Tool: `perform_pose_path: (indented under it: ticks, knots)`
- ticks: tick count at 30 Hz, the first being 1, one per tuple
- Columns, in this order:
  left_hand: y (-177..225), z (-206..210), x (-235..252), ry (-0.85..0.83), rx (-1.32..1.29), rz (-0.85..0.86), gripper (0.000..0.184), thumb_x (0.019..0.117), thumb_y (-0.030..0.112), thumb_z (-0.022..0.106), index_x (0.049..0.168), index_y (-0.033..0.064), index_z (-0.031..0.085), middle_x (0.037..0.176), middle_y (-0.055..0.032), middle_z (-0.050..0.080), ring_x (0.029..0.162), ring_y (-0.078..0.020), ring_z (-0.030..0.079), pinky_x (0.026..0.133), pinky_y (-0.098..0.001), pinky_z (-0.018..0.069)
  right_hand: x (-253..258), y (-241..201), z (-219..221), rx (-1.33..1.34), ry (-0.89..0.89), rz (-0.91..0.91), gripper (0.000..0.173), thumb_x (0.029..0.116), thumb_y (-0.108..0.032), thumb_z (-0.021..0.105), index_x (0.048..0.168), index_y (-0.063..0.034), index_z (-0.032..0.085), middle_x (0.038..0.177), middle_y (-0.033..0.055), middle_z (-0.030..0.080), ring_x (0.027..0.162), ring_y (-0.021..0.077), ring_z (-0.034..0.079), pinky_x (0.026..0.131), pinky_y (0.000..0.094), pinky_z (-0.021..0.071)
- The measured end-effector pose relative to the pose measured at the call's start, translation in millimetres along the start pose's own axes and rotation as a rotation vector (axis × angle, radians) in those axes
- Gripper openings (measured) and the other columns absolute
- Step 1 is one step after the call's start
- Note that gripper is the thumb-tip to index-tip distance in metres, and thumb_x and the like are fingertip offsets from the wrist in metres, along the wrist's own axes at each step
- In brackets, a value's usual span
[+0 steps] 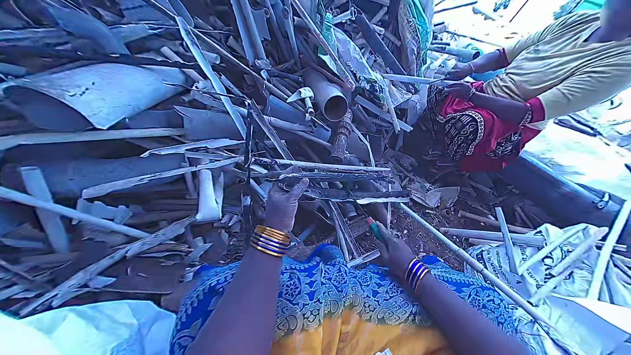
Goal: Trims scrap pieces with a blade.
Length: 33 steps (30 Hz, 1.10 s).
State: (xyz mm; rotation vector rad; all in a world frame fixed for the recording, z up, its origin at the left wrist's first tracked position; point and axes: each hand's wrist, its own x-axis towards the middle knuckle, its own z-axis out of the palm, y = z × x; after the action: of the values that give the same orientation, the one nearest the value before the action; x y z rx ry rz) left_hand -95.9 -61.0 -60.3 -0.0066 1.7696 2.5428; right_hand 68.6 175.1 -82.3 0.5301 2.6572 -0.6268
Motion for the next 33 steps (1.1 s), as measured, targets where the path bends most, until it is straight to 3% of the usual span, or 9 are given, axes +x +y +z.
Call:
perform_pose_path:
  ticks: [6,10,17,19,20,22,24,29,33]
  knots:
    - [0.9,5.4,1.5,0.082,0.043,-0.137,0.046,0.0988,0.007,0.066,0.143,0.0065,0.053,0.136,-0.0124,0.06,0.108,-0.019,0.066,0.087,-0.0362,0.0569,16.7,16.6,9.0,0.036,-0.023,0.194,0.06,0.1107,-0.026,0.04,0.166,-0.0169,0.018,0.133,0.0249,0.064,0.121,0.0414,0.064,0.104,0.058,0.0474]
    - [-3.7,0.8,5.5,0.046,0.087,-0.053,0.049,0.0974,0.004,0.066,0.144,0.004,0.052,0.141,-0.0105,0.058,0.12,-0.015,0.059,0.1,-0.0335,0.0485,-30.1,-38.2,-3.5,-0.033,-0.056,-0.032,0.059,0.1111,-0.027,0.038,0.166,-0.0146,0.019,0.122,0.0237,0.069,0.114,0.0397,0.067,0.101,0.0549,0.0494]
    - [3.4,2.4,-3.6,-0.101,0.148,0.067,0.051,0.0951,-0.002,0.065,0.144,-0.0029,0.049,0.145,-0.0151,0.055,0.121,-0.0106,0.059,0.098,-0.0243,0.0493,-18.9,-9.7,-11.2,0.141,-0.001,0.053,0.059,0.1094,-0.022,0.044,0.164,-0.0085,0.024,0.13,0.0247,0.065,0.116,0.037,0.067,0.103,0.0522,0.0491]
    - [1.0,-1.0,-6.6,-0.153,0.155,0.081,0.052,0.0946,-0.003,0.065,0.144,-0.0028,0.05,0.146,-0.0144,0.054,0.121,-0.0101,0.058,0.099,-0.0245,0.0489,-38.7,-22.4,-7.8,0.467,0.026,-0.078,0.053,0.1081,-0.019,0.046,0.158,-0.0048,0.037,0.109,0.0155,0.069,0.085,0.0208,0.066,0.079,0.0351,0.0539]
    - [0.7,-1.7,-6.8,-0.179,0.155,0.096,0.052,0.094,-0.003,0.065,0.144,-0.0029,0.05,0.146,-0.0137,0.055,0.121,-0.009,0.059,0.098,-0.0238,0.0489,-38.7,-22.8,-1.3,0.74,0.032,-0.049,0.046,0.1086,-0.018,0.045,0.153,-0.0045,0.042,0.083,0.0059,0.06,0.058,0.01,0.052,0.054,0.024,0.0447]
    - [2.4,-0.3,-7.0,-0.233,0.153,0.139,0.053,0.0917,-0.004,0.067,0.143,-0.0033,0.051,0.142,-0.0113,0.059,0.119,-0.0062,0.061,0.099,-0.0225,0.0501,-27.5,-20.5,1.5,1.343,-0.006,0.221,0.028,0.1132,-0.023,0.037,0.134,-0.0099,0.049,0.062,-0.0025,0.044,0.04,0.0021,0.036,0.036,0.0157,0.0316]
    - [1.3,-0.4,-9.4,-0.294,0.141,0.168,0.053,0.0889,-0.005,0.067,0.14,-0.0039,0.053,0.137,-0.0092,0.062,0.115,-0.0048,0.062,0.098,-0.0216,0.0512,-19.4,-24.3,3.5,1.621,0.048,0.423,0.021,0.1127,-0.03,0.037,0.112,-0.0127,0.049,0.059,-0.0048,0.041,0.037,0.0007,0.035,0.033,0.0148,0.0301]
    - [-4.0,2.4,-17.3,-0.288,0.119,0.212,0.057,0.0868,-0.009,0.069,0.141,-0.0043,0.051,0.131,-0.0051,0.065,0.106,0.0005,0.064,0.093,-0.018,0.0528,-60.0,-69.4,15.6,1.54,-0.166,0.161,0.028,0.1138,-0.025,0.032,0.137,-0.0153,0.043,0.061,-0.0061,0.042,0.039,-0.0008,0.035,0.035,0.0135,0.031]
    - [-5.6,0.3,-18.5,-0.286,0.17,0.253,0.058,0.0868,-0.005,0.07,0.142,-0.0058,0.051,0.144,-0.0125,0.057,0.126,-0.0066,0.057,0.106,-0.023,0.0465,-30.4,-59.2,17.5,1.709,0.061,0.433,0.02,0.1131,-0.03,0.036,0.116,-0.0129,0.046,0.06,-0.0044,0.041,0.037,0.0006,0.034,0.032,0.0143,0.0291]
